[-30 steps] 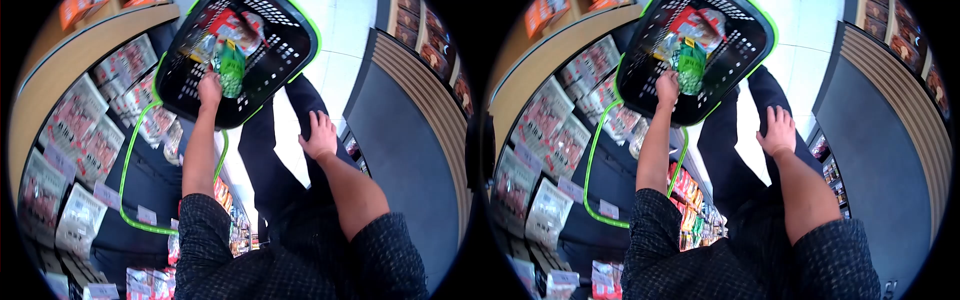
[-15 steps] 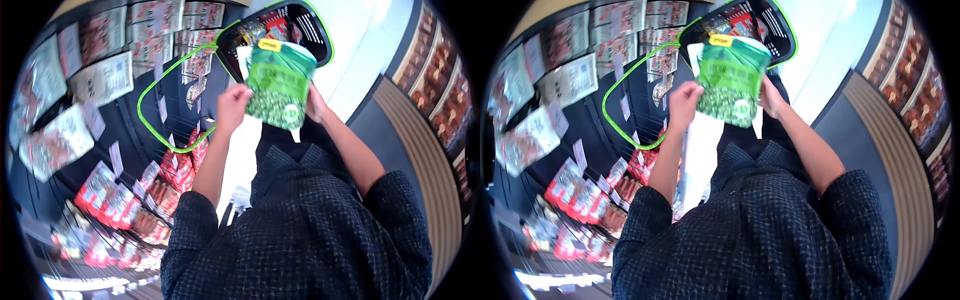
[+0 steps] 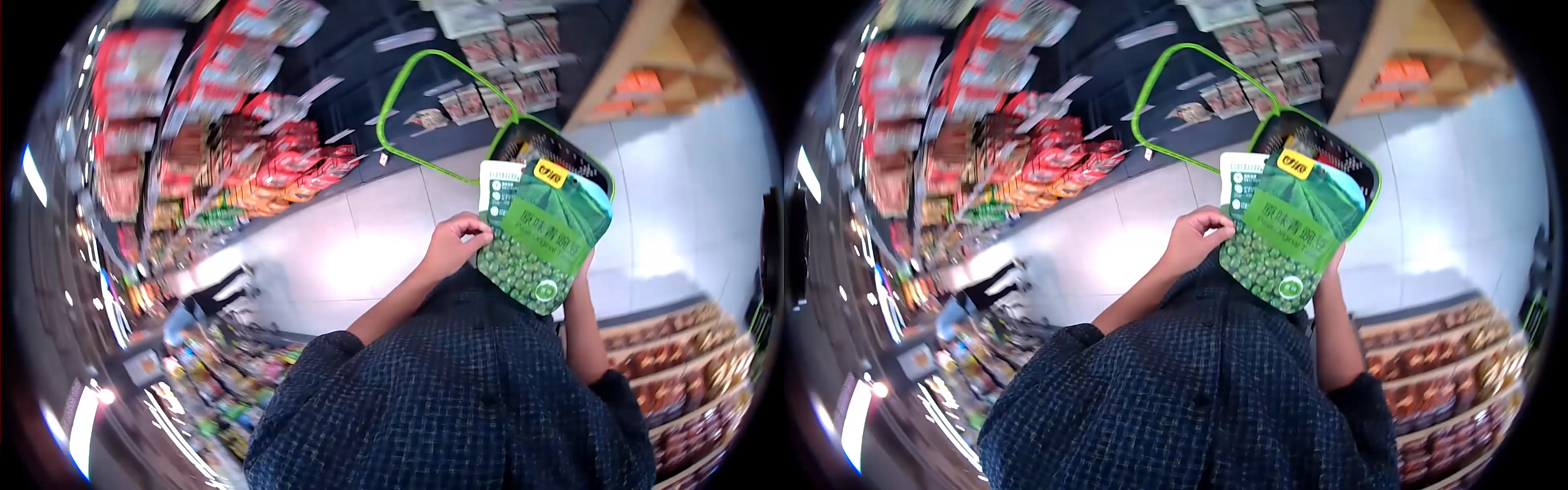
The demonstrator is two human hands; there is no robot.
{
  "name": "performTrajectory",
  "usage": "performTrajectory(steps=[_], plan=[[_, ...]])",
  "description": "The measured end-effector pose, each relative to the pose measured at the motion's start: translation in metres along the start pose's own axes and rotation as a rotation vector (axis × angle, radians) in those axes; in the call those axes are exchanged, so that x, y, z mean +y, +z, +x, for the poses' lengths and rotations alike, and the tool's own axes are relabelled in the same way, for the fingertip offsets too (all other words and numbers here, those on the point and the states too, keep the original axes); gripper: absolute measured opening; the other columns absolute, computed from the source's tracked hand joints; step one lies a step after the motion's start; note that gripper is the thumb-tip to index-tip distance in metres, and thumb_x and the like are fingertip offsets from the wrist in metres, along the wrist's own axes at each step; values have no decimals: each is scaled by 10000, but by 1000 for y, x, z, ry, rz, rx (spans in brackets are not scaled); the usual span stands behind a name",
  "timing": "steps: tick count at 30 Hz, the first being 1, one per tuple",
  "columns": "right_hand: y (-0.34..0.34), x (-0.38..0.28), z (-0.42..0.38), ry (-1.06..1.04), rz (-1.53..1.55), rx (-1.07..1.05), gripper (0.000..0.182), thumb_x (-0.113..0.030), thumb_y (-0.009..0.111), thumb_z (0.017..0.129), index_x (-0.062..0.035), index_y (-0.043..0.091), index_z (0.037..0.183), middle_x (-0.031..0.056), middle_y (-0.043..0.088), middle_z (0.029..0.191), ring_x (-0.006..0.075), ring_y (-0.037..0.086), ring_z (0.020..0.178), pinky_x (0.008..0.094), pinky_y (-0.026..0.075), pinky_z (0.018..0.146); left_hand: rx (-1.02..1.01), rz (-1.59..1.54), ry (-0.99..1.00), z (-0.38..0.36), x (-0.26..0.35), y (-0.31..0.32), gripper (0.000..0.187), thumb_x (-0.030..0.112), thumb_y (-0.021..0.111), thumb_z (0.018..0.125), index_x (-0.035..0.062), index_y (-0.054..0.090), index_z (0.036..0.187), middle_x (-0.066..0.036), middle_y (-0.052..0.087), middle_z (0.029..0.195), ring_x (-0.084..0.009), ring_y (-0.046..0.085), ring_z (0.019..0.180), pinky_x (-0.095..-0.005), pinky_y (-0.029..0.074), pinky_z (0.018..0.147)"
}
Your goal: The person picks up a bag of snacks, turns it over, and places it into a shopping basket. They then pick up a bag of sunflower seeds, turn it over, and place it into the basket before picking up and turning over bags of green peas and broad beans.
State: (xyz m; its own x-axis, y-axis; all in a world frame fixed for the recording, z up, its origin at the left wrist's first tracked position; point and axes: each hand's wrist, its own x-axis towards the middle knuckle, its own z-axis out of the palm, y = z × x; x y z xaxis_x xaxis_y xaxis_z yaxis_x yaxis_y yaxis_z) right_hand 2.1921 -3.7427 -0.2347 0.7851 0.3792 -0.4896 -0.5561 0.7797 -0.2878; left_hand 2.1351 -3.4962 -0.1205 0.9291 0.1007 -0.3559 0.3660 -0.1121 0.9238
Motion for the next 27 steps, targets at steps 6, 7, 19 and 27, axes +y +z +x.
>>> performTrajectory(steps=[6, 7, 19, 27], plan=[[49, 16, -21, 70, -285, -114, 619, -496, 339, 962, -28, 407, 1362, 151, 504, 1314, 309, 523, 1151, 421, 453, 956, 232, -248, 140, -74, -11, -30, 373, -26, 673, 808, 14, 533, 1152, -45, 622, 919, -109, 595, 875, -275, 477, 814], [63, 28, -30, 105, -288, -145, 621, -498, 339, 962, -27, 408, 1361, 151, 503, 1315, 308, 522, 1152, 420, 451, 958, 260, -391, 195, -97, -12, -45, 528, -42, 671, 803, 26, 448, 1276, -53, 620, 940, -109, 594, 890, -282, 477, 819], [227, 257, -141, 741, -166, -576, 648, -525, 337, 956, -21, 414, 1356, 151, 496, 1325, 299, 513, 1167, 407, 430, 978, 369, -741, -4, -333, -67, -177, 331, 57, 666, 838, -5, 580, 1152, -62, 637, 1081, -142, 577, 994, -312, 462, 906], [248, 339, -154, 753, -950, -215, 420, -306, 528, 932, -27, 530, 1246, 107, 609, 1195, 238, 599, 1055, 354, 452, 931, 630, -1037, -143, -399, -122, -210, 412, 271, 542, 959, -1, 486, 1263, -77, 594, 1156, -147, 555, 1046, -322, 446, 938]])
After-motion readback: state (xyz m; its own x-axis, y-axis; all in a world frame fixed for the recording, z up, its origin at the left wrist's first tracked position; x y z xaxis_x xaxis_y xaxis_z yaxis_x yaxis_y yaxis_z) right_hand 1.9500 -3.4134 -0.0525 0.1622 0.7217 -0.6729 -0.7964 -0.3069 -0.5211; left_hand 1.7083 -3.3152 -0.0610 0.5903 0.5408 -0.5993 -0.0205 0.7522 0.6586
